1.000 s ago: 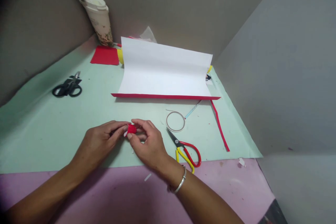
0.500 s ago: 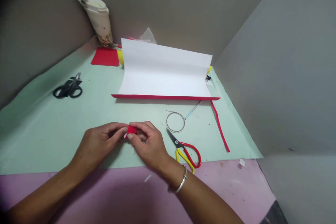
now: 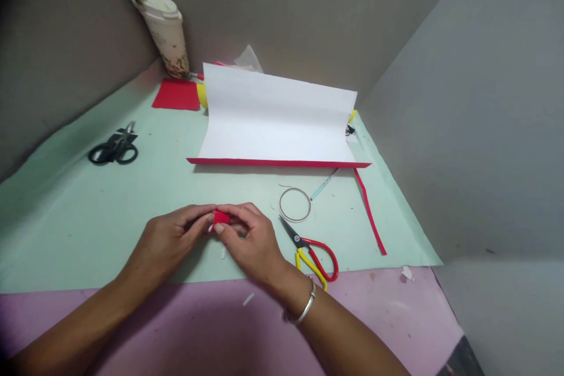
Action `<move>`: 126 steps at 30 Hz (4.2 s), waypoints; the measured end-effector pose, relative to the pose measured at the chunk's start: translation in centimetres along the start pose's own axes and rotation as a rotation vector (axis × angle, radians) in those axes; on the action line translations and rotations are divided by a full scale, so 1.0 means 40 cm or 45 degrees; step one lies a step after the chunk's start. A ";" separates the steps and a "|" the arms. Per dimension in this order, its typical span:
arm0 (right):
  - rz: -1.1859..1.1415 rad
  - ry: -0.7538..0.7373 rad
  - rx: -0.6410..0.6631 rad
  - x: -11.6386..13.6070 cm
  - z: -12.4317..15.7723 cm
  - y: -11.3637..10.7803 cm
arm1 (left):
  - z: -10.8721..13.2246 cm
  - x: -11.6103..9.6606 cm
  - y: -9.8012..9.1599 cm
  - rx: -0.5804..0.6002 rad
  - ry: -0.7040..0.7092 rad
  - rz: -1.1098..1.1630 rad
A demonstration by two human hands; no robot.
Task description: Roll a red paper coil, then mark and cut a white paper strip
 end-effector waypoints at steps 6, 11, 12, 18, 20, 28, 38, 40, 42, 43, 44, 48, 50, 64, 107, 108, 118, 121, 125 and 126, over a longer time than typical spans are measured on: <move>-0.049 0.070 0.018 -0.008 0.002 0.005 | 0.000 0.000 -0.004 0.027 -0.069 0.000; -0.044 0.048 0.026 -0.004 0.003 0.004 | 0.000 0.004 -0.007 0.023 -0.103 0.020; -0.041 0.046 0.025 -0.004 0.003 0.004 | 0.000 0.005 -0.006 0.024 -0.107 0.021; -0.059 0.043 0.026 -0.008 0.005 0.006 | 0.002 0.011 -0.007 0.022 -0.139 0.011; -0.067 0.041 0.033 -0.008 0.005 0.006 | 0.002 0.012 -0.006 0.022 -0.146 0.015; -0.017 0.005 -0.079 -0.003 0.001 -0.010 | -0.012 0.026 0.000 0.022 -0.378 0.372; 0.117 -0.143 -0.094 -0.009 0.006 -0.003 | -0.015 0.048 0.016 0.154 -0.543 0.525; 0.173 -0.174 -0.082 -0.006 0.008 0.000 | -0.015 0.052 0.017 0.152 -0.551 0.526; 0.214 -0.206 -0.068 -0.004 0.009 0.002 | -0.015 0.053 0.015 0.142 -0.559 0.524; 0.223 -0.220 -0.066 -0.003 0.009 0.002 | -0.015 0.052 0.014 0.134 -0.565 0.522; 0.227 -0.230 -0.063 -0.003 0.009 0.002 | -0.015 0.052 0.013 0.129 -0.570 0.519; 0.236 -0.230 -0.054 -0.005 0.009 0.002 | -0.014 0.052 0.012 0.131 -0.570 0.524; 0.249 -0.226 -0.051 -0.006 0.009 0.001 | -0.014 0.055 0.012 0.130 -0.565 0.528; 0.202 -0.167 -0.055 -0.013 0.006 0.000 | -0.015 0.069 0.020 0.184 -0.599 0.562; 0.353 -0.129 -0.115 -0.027 -0.005 0.001 | -0.022 0.066 0.020 0.149 -0.618 0.837; 0.347 -0.121 -0.119 -0.028 -0.005 0.001 | -0.023 0.066 0.021 0.155 -0.613 0.817; 0.232 -0.129 -0.108 -0.026 -0.004 -0.001 | -0.026 0.066 0.009 0.086 -0.579 0.769; 0.261 -0.137 -0.111 -0.024 -0.003 -0.004 | -0.026 0.065 0.009 0.104 -0.566 0.756; 0.319 -0.125 -0.120 -0.022 -0.003 -0.006 | -0.024 0.063 0.007 0.110 -0.541 0.727; 0.332 -0.119 -0.124 -0.022 -0.004 -0.007 | -0.023 0.062 0.007 0.112 -0.536 0.729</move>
Point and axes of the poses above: each hand's wrist, its own z-axis away from the middle knuckle, its own y-axis out of the palm, x = y × z, the point moved 5 cm from there along -z, towards the middle knuckle, and after that the axes turned 15 degrees about z, right-handed, at the moved point
